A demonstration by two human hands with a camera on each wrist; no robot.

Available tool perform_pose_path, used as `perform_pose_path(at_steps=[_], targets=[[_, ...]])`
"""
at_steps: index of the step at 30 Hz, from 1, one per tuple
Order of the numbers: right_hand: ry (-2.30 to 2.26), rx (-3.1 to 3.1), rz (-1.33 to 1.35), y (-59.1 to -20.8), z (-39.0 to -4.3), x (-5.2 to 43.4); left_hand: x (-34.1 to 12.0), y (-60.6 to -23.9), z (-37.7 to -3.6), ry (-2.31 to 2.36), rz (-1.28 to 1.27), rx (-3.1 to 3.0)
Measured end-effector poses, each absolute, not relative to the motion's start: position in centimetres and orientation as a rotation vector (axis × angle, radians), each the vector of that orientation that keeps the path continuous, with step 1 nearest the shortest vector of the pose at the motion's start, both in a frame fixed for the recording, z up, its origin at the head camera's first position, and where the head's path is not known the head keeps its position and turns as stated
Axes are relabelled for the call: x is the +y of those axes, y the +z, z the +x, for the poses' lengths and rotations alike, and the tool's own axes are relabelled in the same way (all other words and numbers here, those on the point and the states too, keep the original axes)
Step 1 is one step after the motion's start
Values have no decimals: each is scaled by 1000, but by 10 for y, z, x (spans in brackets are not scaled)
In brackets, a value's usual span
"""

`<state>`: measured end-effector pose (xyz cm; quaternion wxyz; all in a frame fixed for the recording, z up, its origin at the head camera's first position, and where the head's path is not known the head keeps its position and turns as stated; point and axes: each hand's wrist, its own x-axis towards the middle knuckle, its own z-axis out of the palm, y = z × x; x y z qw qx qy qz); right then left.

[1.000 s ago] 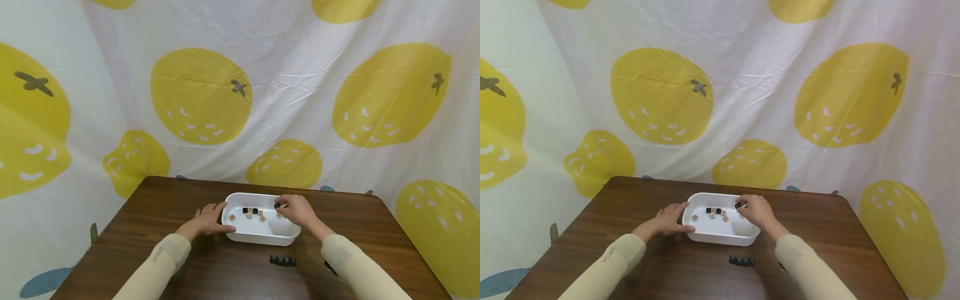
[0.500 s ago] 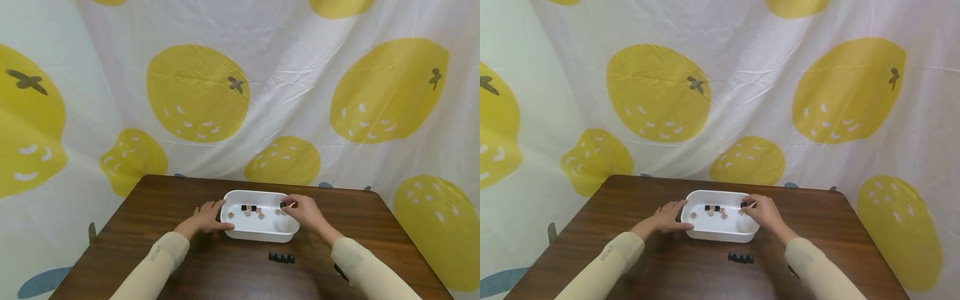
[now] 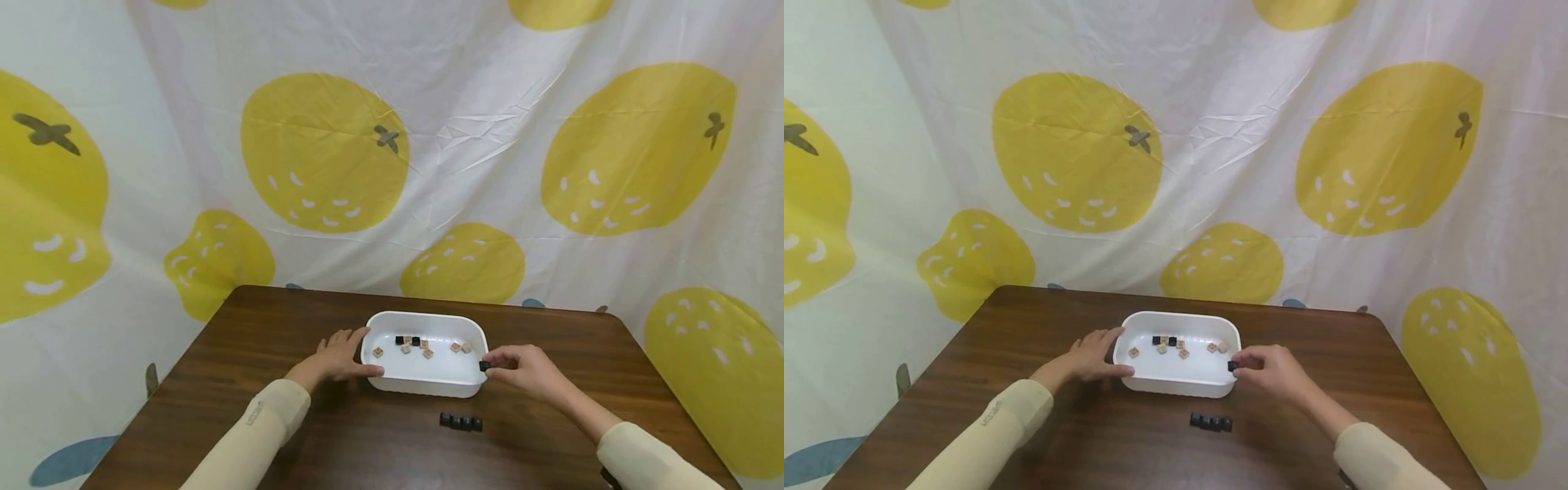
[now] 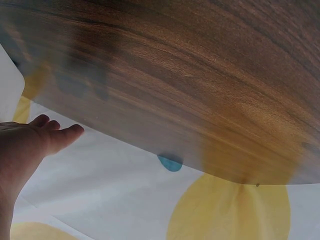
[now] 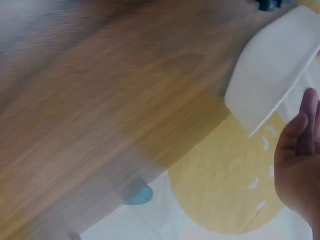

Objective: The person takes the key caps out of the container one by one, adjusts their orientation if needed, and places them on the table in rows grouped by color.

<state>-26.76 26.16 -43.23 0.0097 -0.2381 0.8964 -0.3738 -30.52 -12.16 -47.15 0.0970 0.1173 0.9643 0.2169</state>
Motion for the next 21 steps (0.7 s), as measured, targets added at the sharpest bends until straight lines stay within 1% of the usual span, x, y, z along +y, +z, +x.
perform_pose_path(at_steps=[8, 15, 21], targets=[[-924, 2780, -906, -464, -246, 278, -121, -470, -303, 656, 356, 2855], [-721, 2876, -896, -483, -235, 275, -121, -471, -304, 653, 358, 2856], [-706, 2885, -892, -487, -232, 271, -121, -471, -304, 649, 356, 2853]])
